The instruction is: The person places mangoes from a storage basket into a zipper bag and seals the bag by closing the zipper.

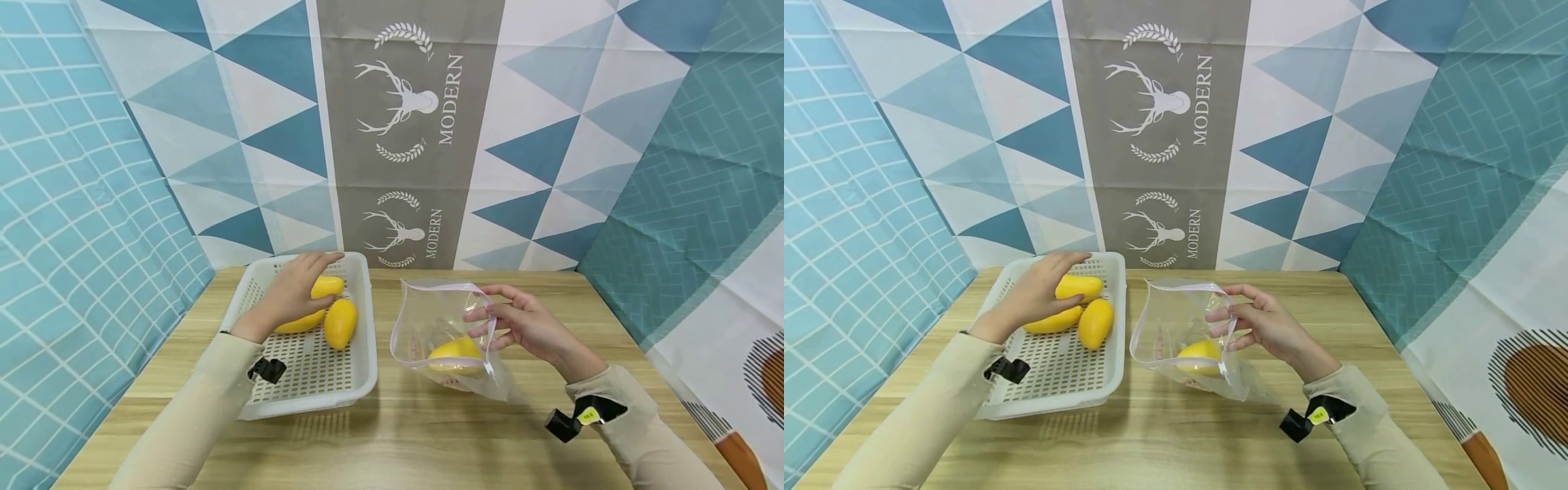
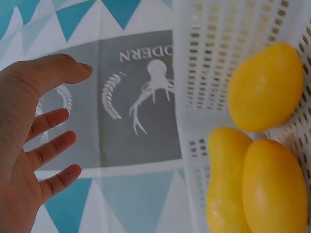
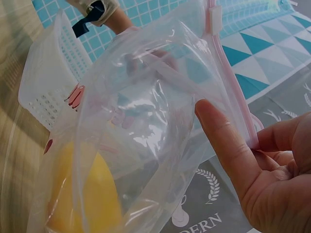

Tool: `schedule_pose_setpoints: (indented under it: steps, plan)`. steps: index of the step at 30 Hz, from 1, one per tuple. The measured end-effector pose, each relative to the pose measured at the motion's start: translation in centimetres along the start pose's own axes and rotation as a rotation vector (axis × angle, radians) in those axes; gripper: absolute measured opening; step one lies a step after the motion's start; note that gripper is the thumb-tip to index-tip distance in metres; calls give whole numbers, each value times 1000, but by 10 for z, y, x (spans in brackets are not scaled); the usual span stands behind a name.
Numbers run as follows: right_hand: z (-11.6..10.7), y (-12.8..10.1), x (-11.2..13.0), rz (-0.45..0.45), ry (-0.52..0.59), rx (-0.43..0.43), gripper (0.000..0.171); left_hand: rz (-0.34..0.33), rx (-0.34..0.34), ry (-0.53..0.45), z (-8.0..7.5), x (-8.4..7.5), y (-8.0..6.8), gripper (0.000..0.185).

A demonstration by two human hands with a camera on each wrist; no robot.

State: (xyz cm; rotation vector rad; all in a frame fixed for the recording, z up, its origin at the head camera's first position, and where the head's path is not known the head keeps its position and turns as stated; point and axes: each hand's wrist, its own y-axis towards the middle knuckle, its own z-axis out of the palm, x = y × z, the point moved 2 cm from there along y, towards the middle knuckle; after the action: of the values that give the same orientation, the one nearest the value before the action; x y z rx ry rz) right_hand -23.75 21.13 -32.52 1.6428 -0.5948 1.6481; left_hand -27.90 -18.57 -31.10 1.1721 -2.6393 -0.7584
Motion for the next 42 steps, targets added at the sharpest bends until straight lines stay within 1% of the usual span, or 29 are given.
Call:
schedule_pose_setpoints:
  steps: [7, 14, 17, 25, 34, 39, 42]
  plan:
    - [1, 0, 1, 1, 4, 6, 27, -107, 56, -3, 8, 19, -12, 78]
    - [0, 0, 2, -2, -1, 10, 28, -165, 92, 29, 19, 36, -24, 81]
    - [0, 0, 2, -1, -4, 7, 28, -199, 115, 37, 23, 43, -28, 81]
    - [1, 0, 1, 5, -9, 6, 28, -314, 214, 78, 33, 52, -37, 78]
    - [0, 0, 2, 0, -12, 11, 29, -417, 336, 178, 47, 61, -43, 81]
    - [1, -1, 2, 11, -5, 6, 28, -442, 390, 190, 54, 65, -48, 80]
    - [1, -1, 2, 11, 0, 5, 28, -434, 413, 200, 58, 66, -51, 78]
